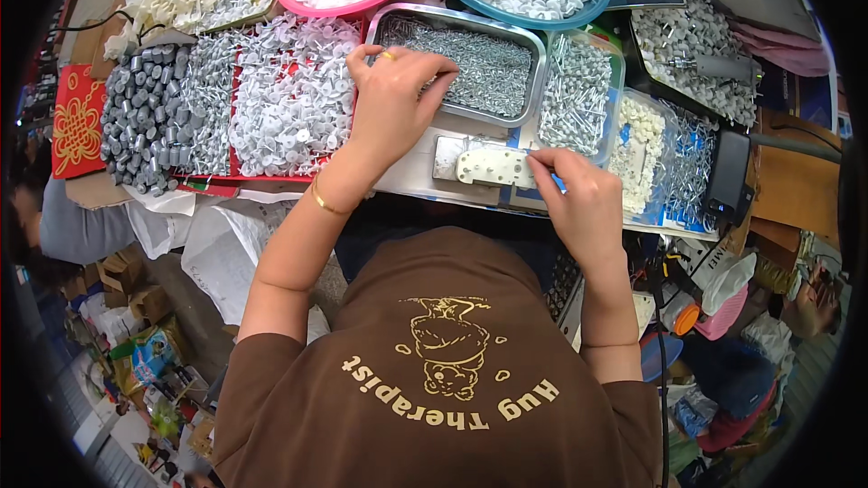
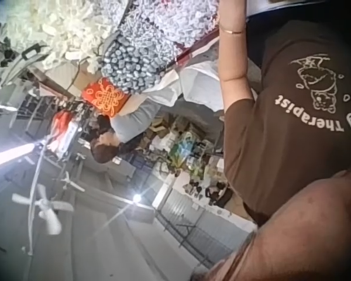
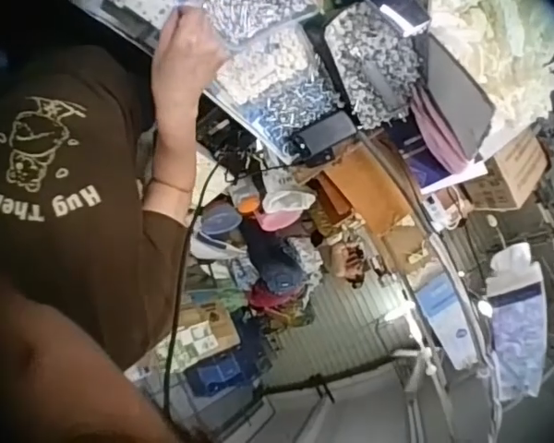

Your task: Assembling small plastic and metal components into a housing using a handheld assembly tool.

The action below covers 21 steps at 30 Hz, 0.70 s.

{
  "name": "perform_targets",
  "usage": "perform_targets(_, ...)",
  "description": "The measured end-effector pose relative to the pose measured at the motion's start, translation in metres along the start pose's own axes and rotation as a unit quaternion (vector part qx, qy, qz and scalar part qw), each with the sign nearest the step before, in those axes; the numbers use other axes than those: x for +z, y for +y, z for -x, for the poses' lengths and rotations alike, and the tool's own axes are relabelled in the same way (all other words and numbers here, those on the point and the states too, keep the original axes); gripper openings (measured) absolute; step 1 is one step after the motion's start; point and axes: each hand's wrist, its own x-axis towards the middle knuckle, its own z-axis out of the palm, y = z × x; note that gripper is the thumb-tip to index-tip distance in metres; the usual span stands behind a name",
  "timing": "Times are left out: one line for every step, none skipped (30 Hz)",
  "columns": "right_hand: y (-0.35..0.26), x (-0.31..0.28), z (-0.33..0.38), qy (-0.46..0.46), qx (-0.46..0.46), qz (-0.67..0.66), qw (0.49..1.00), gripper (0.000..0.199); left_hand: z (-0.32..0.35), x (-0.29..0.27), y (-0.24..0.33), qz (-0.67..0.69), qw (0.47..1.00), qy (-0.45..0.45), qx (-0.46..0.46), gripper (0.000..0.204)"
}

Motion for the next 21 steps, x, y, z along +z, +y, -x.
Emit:
perform_targets(0.0, -0.002, 0.0, -0.013, -0.001, 0.0, 1.0, 0.009, 0.001, -0.008, 0.01, 0.061, 0.998, -0.026, -0.01, 0.004)
perform_targets(0.001, -0.005, -0.001, -0.011, 0.004, 0.004, 1.0, 0.009, 0.003, -0.015, 0.02, 0.122, 0.991, -0.053, -0.02, 0.006)
perform_targets(0.004, -0.011, -0.004, 0.004, 0.005, -0.027, 1.0, 0.01, 0.006, -0.024, 0.032, 0.171, 0.983, -0.059, 0.01, 0.007)
perform_targets(0.005, -0.017, -0.008, 0.018, 0.006, -0.058, 0.998, 0.012, 0.009, -0.03, 0.044, 0.193, 0.978, -0.072, 0.02, 0.007)
perform_targets(0.006, -0.026, -0.015, 0.06, 0.035, -0.101, 0.992, 0.015, 0.012, -0.034, 0.054, 0.215, 0.972, -0.085, 0.031, 0.008)
perform_targets(0.013, -0.026, -0.025, 0.103, 0.087, -0.154, 0.979, 0.015, 0.016, -0.033, 0.061, 0.206, 0.973, -0.084, 0.059, 0.01)
perform_targets(0.025, -0.026, -0.039, 0.145, 0.139, -0.205, 0.958, 0.016, 0.02, -0.032, 0.066, 0.164, 0.979, -0.085, 0.081, 0.014)
perform_targets(0.046, -0.019, -0.047, 0.175, 0.156, -0.235, 0.943, 0.018, 0.024, -0.029, 0.07, 0.122, 0.983, -0.084, 0.105, 0.019)
perform_targets(0.052, -0.018, -0.05, 0.186, 0.156, -0.235, 0.941, 0.019, 0.03, -0.026, 0.071, 0.08, 0.986, -0.073, 0.127, 0.018)
perform_targets(0.055, -0.02, -0.054, 0.197, 0.157, -0.235, 0.939, 0.019, 0.031, -0.021, 0.068, 0.082, 0.986, -0.068, 0.128, 0.018)
perform_targets(0.059, -0.026, -0.06, 0.228, 0.142, -0.232, 0.935, 0.018, 0.032, -0.016, 0.066, 0.097, 0.985, -0.077, 0.116, 0.017)
perform_targets(0.066, -0.033, -0.067, 0.263, 0.151, -0.225, 0.926, 0.018, 0.035, -0.015, 0.067, 0.113, 0.984, -0.092, 0.104, 0.017)
perform_targets(0.08, -0.039, -0.077, 0.297, 0.156, -0.221, 0.916, 0.018, 0.036, -0.015, 0.067, 0.118, 0.985, -0.071, 0.101, 0.016)
perform_targets(0.105, -0.049, -0.084, 0.338, 0.16, -0.116, 0.92, 0.022, 0.036, -0.015, 0.067, 0.12, 0.985, -0.07, 0.103, 0.016)
perform_targets(0.134, -0.06, -0.092, 0.373, 0.158, -0.016, 0.914, 0.028, 0.038, -0.014, 0.067, 0.125, 0.986, -0.069, 0.087, 0.016)
perform_targets(0.154, -0.071, -0.1, 0.385, 0.205, 0.044, 0.899, 0.041, 0.041, -0.013, 0.067, 0.127, 0.987, -0.067, 0.069, 0.015)
perform_targets(0.173, -0.088, -0.096, 0.399, 0.26, 0.114, 0.872, 0.057, 0.04, -0.01, 0.069, 0.134, 0.986, -0.071, 0.072, 0.015)
perform_targets(0.211, -0.095, -0.095, 0.39, 0.286, 0.192, 0.854, 0.072, 0.038, -0.006, 0.07, 0.17, 0.981, -0.077, 0.056, 0.015)
perform_targets(0.245, -0.096, -0.096, 0.378, 0.308, 0.266, 0.832, 0.088, 0.035, -0.002, 0.068, 0.204, 0.975, -0.081, 0.038, 0.015)
perform_targets(0.25, -0.101, -0.104, 0.3, 0.381, 0.241, 0.841, 0.105, 0.036, -0.001, 0.065, 0.2, 0.975, -0.082, 0.041, 0.017)
perform_targets(0.245, -0.101, -0.111, 0.295, 0.377, 0.238, 0.845, 0.105, 0.04, -0.003, 0.063, 0.196, 0.976, -0.081, 0.035, 0.017)
